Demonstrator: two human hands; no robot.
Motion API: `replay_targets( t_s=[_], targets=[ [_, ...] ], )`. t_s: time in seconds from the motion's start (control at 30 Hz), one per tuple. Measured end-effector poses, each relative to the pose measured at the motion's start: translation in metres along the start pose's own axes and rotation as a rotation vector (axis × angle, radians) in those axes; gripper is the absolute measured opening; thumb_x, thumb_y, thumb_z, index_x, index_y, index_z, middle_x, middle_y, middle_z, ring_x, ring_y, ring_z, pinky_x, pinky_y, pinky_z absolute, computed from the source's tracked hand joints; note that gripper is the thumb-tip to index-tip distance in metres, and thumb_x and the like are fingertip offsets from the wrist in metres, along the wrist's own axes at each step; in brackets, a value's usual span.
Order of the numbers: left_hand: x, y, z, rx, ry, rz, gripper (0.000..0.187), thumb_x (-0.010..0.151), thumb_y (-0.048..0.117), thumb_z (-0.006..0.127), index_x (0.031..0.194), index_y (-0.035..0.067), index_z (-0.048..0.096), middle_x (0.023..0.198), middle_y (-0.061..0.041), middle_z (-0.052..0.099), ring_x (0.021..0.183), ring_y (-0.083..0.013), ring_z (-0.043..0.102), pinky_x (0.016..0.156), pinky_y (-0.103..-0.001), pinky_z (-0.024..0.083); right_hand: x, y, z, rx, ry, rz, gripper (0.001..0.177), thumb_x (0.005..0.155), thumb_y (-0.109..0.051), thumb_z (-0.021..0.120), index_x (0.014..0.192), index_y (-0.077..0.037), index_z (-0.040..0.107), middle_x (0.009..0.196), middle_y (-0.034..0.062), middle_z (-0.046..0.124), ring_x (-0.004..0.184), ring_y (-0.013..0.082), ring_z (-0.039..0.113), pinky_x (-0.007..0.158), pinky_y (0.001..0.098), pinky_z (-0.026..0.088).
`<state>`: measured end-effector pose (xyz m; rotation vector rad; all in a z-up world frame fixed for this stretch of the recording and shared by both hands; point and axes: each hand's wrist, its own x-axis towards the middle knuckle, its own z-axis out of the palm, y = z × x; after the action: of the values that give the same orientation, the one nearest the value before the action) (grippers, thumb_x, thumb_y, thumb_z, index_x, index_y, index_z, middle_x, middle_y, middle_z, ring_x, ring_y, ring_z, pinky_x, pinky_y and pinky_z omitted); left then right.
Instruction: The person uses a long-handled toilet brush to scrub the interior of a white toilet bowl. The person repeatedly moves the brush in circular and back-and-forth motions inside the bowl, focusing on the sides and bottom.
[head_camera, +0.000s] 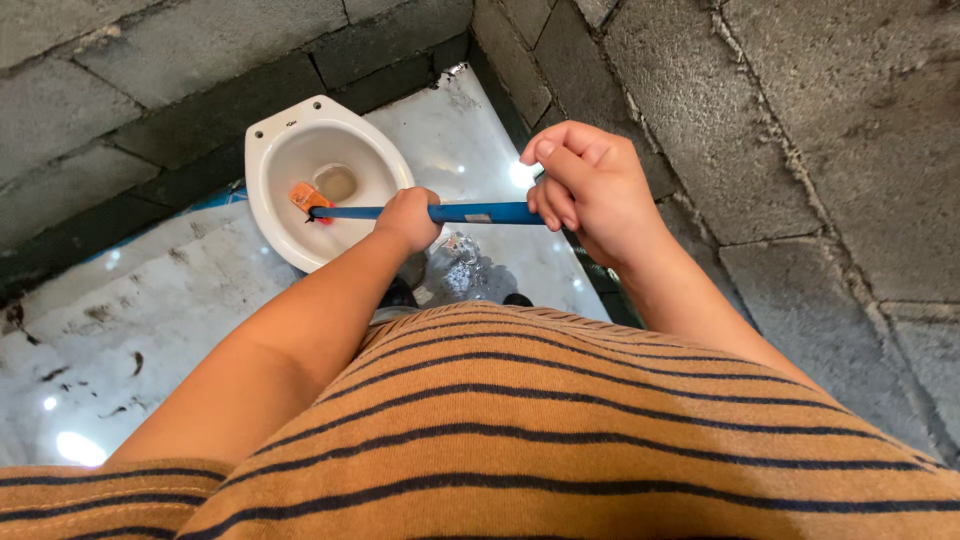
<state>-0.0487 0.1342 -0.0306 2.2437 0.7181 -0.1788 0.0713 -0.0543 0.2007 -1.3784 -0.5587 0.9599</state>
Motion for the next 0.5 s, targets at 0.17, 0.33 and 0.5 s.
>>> replay_targets(
  t_s=[0.17,0.33,0.5],
  targets=[
    [-0.014,0.022,0.026,0.007,0.084,-0.025,0.012,0.081,0.016,0.066,0.083,0.011,0.076,0.093,-0.024,0.072,0.093,-0.0451,0.067,0.087,-0.050,0.054,-0.022,-0.004,-0.031,-0.019,-0.060,0.002,0.020,0.109,-0.015,0.055,0.100,0.001,0.063,0.051,-0.0010,0.046,0.046,0.0109,0.045,0.069,0.0312,0.051],
    [-0.032,0.066,0.058,0.007,0.191,-0.023,0.013,0.080,0.016,0.066,0.083,0.011,0.077,0.092,-0.024,0.071,0.093,-0.0454,0.068,0.087,-0.051,0.053,-0.050,-0.020,-0.083,-0.058,-0.097,0.014,0.018,0.107,-0.014,0.055,0.100,0.000,0.064,0.050,-0.0010,0.045,0.046,0.0117,0.045,0.071,0.0339,0.053],
    [-0.053,0.123,0.079,0.021,0.258,-0.029,0.013,0.083,0.016,0.065,0.084,0.010,0.077,0.090,-0.023,0.072,0.090,-0.0445,0.069,0.087,-0.052,0.053,-0.079,-0.042,-0.133,-0.045,-0.147,0.020,0.018,0.109,-0.012,0.053,0.100,-0.001,0.063,0.050,-0.0007,0.044,0.046,0.0123,0.045,0.073,0.0356,0.053]
  ],
)
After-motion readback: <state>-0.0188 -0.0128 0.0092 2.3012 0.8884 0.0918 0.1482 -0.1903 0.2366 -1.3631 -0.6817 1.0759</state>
